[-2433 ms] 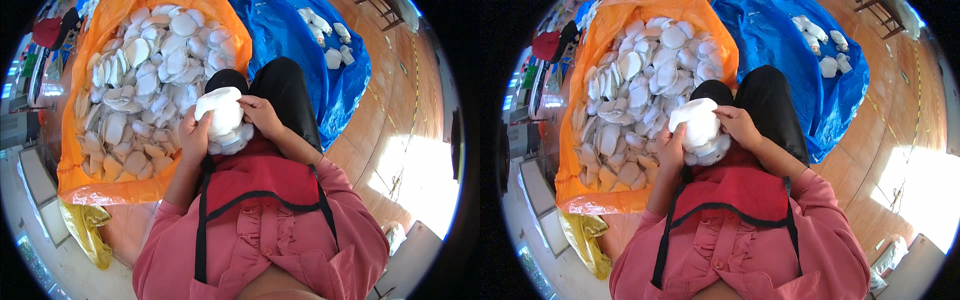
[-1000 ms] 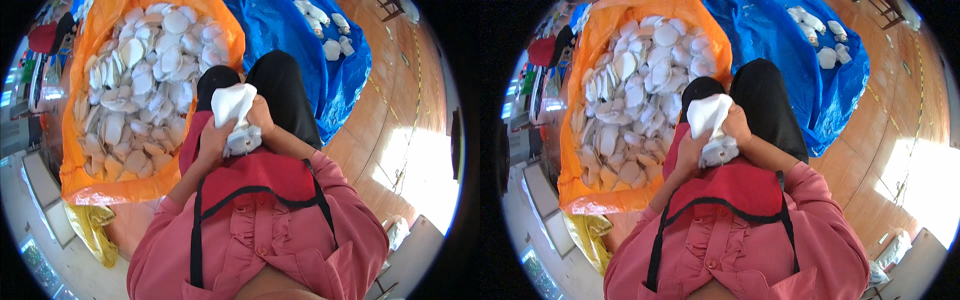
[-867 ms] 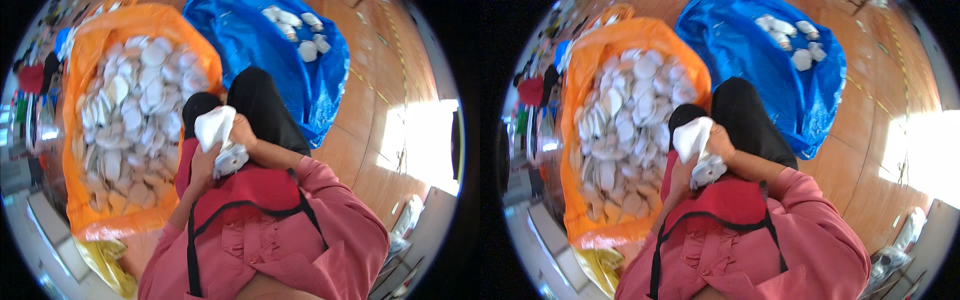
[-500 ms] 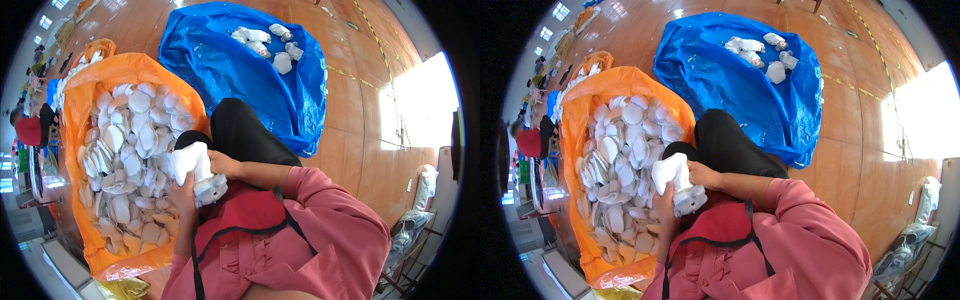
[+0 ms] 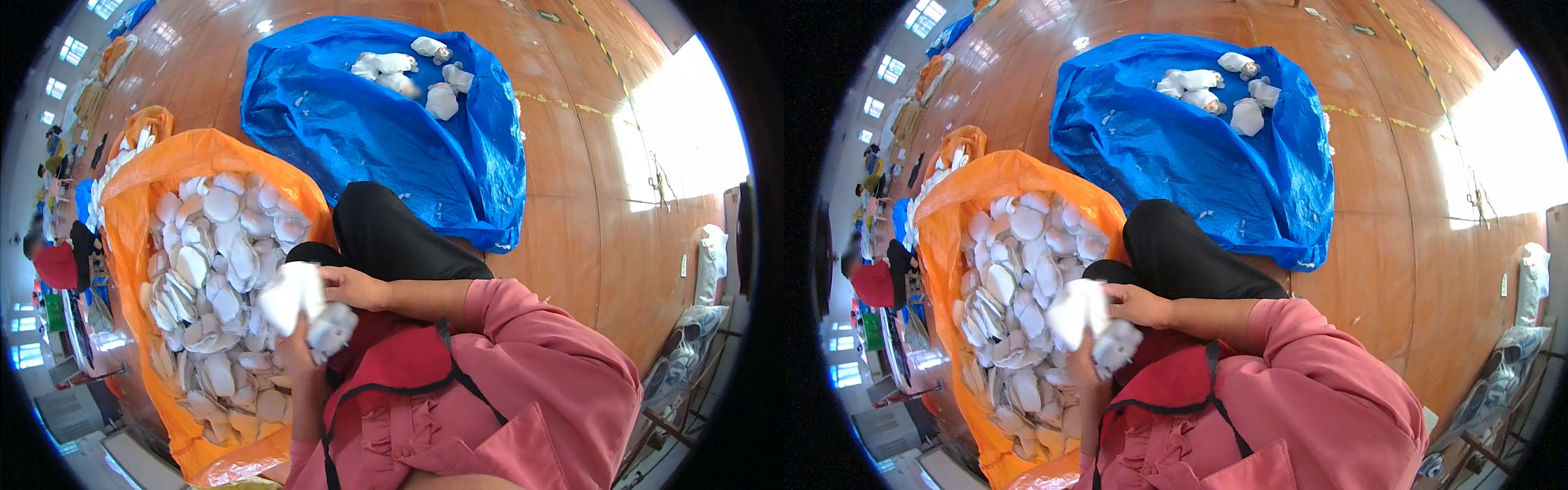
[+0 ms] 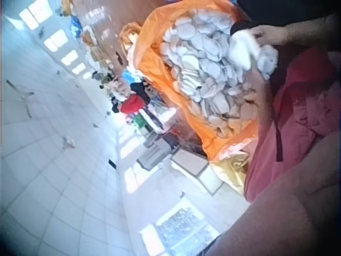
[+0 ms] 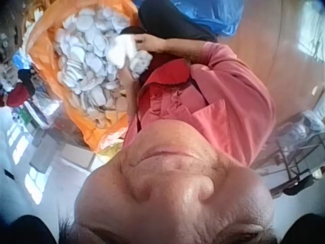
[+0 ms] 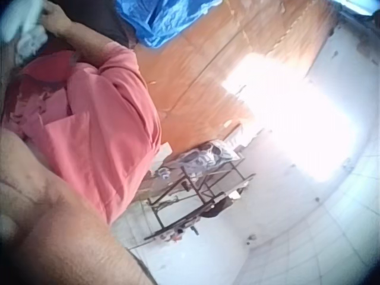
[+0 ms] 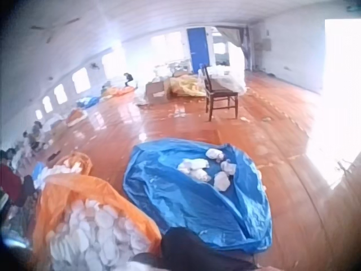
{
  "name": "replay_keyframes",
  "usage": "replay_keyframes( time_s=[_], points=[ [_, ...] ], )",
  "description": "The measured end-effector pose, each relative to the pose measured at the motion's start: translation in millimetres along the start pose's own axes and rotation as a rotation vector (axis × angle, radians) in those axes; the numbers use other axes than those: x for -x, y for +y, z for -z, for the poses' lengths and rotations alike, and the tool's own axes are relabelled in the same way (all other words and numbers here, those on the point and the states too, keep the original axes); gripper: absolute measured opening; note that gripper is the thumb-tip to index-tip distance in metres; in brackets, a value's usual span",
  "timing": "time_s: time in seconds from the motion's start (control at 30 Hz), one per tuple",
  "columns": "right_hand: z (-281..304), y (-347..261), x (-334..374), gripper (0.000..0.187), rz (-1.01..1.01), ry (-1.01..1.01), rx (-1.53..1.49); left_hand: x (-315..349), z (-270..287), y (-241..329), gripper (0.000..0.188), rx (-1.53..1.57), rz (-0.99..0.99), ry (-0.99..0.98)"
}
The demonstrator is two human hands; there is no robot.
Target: The person sits on the floor and repeatedly picks white sock-like items from an orange bag, stuffs them with white material, and places the finished items onto a blue tarp. The process is repeated continuously.
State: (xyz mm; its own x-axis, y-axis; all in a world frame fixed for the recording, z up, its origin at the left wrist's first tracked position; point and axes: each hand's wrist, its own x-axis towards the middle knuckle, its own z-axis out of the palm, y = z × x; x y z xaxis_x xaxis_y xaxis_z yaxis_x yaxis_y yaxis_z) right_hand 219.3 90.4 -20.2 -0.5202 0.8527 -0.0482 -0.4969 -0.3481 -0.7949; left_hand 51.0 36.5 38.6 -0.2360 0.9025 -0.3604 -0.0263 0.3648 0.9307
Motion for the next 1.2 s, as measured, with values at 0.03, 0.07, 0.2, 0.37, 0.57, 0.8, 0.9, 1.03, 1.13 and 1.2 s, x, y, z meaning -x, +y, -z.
replay_keyframes(
  time_s=[0.03,0.07,0.2,0.37,0.57,0.8,0.9,1.03,1.13,1.2],
  points=[
    [-3.4,-20.1,5.0,0.053,-0.091,-0.045,-0.091,-2.1,5.0,8.2,0.036,-0.148,-0.188,0.105],
    [-2.8,-22.9,4.6,0.068,-0.094,-0.161,-0.259,-7.6,7.5,18.3,0.034,-0.170,-0.123,0.283],
    [-13.7,-15.7,4.8,0.103,-0.187,-0.179,-0.323,2.7,-1.0,29.2,0.029,-0.864,-0.587,0.320],
    [-19.3,-15.9,7.7,0.077,-0.240,-0.043,-0.433,12.8,-30.6,32.6,0.032,-0.169,-0.258,0.231],
    [-11.7,-17.3,3.2,0.064,-0.011,0.019,-0.178,-10.8,-23.9,35.2,0.054,0.465,0.082,-0.108],
    [-16.7,-40.6,10.8,0.075,-0.227,-0.034,-0.441,-16.2,-29.7,43.4,0.059,0.341,-0.026,-0.056],
    [-17.5,-42.2,11.0,0.065,-0.226,-0.043,-0.369,-17.5,-30.7,40.1,0.060,0.308,-0.072,-0.025],
    [-9.3,-17.4,5.4,0.051,0.042,0.047,0.031,-34.0,-19.1,24.3,0.052,0.392,0.026,-0.153],
    [-1.5,-29.0,2.9,0.064,0.093,-0.052,0.034,-45.6,-29.0,31.4,0.050,0.671,0.036,-0.192],
    [-1.4,-46.5,6.4,0.073,0.102,-0.132,-0.166,-44.9,-29.6,49.9,0.050,0.724,-0.064,-0.292]
  ],
)
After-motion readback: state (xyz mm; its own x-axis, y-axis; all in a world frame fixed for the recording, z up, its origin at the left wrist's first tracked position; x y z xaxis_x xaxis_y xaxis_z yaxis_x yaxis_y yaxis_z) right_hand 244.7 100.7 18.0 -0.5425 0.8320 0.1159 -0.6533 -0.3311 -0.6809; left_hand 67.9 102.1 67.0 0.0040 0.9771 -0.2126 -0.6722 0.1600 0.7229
